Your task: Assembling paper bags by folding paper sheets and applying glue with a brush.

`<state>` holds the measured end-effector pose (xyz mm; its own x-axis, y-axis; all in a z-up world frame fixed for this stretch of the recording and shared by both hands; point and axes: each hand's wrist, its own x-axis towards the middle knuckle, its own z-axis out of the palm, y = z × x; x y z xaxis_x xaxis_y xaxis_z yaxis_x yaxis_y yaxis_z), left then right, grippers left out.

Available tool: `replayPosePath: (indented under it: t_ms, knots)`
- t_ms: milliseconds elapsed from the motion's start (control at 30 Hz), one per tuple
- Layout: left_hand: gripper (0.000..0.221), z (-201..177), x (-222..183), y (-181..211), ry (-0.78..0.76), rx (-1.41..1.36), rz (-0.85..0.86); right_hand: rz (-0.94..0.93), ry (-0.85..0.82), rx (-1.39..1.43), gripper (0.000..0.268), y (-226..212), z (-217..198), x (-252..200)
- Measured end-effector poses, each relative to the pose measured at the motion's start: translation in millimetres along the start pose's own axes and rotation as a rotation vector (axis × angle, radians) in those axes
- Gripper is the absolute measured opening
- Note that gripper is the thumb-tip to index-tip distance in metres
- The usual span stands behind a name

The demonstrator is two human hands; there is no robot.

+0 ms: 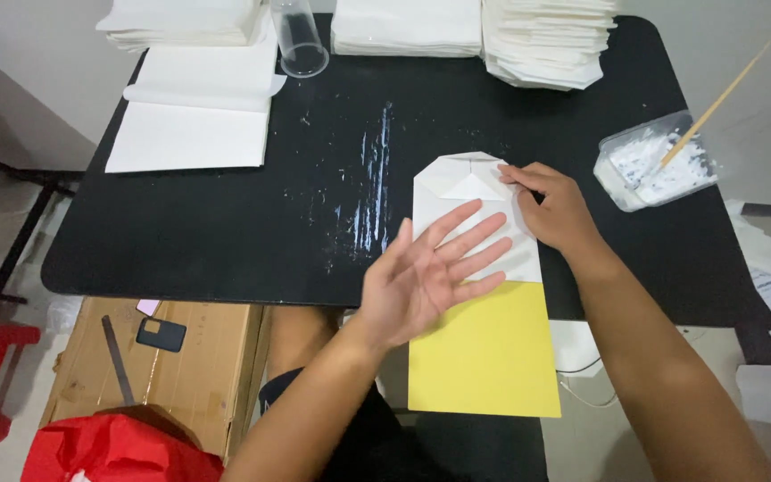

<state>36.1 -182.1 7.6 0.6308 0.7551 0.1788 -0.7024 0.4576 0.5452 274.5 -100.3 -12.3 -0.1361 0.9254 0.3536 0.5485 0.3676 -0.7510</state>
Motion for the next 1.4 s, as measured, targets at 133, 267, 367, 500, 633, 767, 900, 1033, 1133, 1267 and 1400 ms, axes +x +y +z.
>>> replayPosePath:
  t_ms: [133,267,367,500,633,767,900,1033,1133,1267,1400]
  knots:
    - [0.086,2.8,-7.7,4.8,-0.014,0.017,-0.003,-0.02,-0.006,0.004,0.042,5.4,1.1,-3.0]
    - [0.086,6.1,-8.8,10.4,-0.033,0.044,0.006,0.018,0.0,-0.025,0.041,-0.7,0.1,-0.2]
    - [0.088,6.5,-10.1,11.1,-0.034,0.045,0.004,0.006,0.012,-0.022,0.04,-1.8,-0.1,-1.0]
    - [0.09,5.1,-11.1,12.3,-0.033,0.031,0.001,-0.011,0.023,0.002,0.039,1.5,0.8,-0.6]
    - [0.089,0.6,-10.5,9.6,-0.049,0.047,0.014,0.006,0.013,0.002,0.038,2.6,0.6,1.5]
    - [0.076,-3.0,-5.1,6.4,0.082,0.336,0.125,0.009,0.025,0.019,0.036,-0.6,0.4,1.0]
    - [0.054,-16.7,13.4,13.4,0.337,0.715,0.194,0.039,0.016,-0.019,0.036,-2.9,0.7,0.8]
    - [0.035,-39.0,48.3,30.6,0.412,1.158,0.349,0.066,-0.022,-0.044,0.036,-5.8,-1.0,0.1]
    - [0.047,-38.6,67.8,40.2,0.293,1.682,0.219,-0.016,-0.043,-0.086,0.024,-4.3,0.1,-0.3]
    - [0.066,-47.9,91.8,39.1,-0.014,2.189,-0.047,-0.069,-0.049,-0.152,0.019,-3.0,-1.4,0.8]
    - [0.07,-49.6,91.7,36.7,0.007,2.26,-0.157,-0.062,-0.08,-0.176,0.024,-4.4,-3.5,2.6]
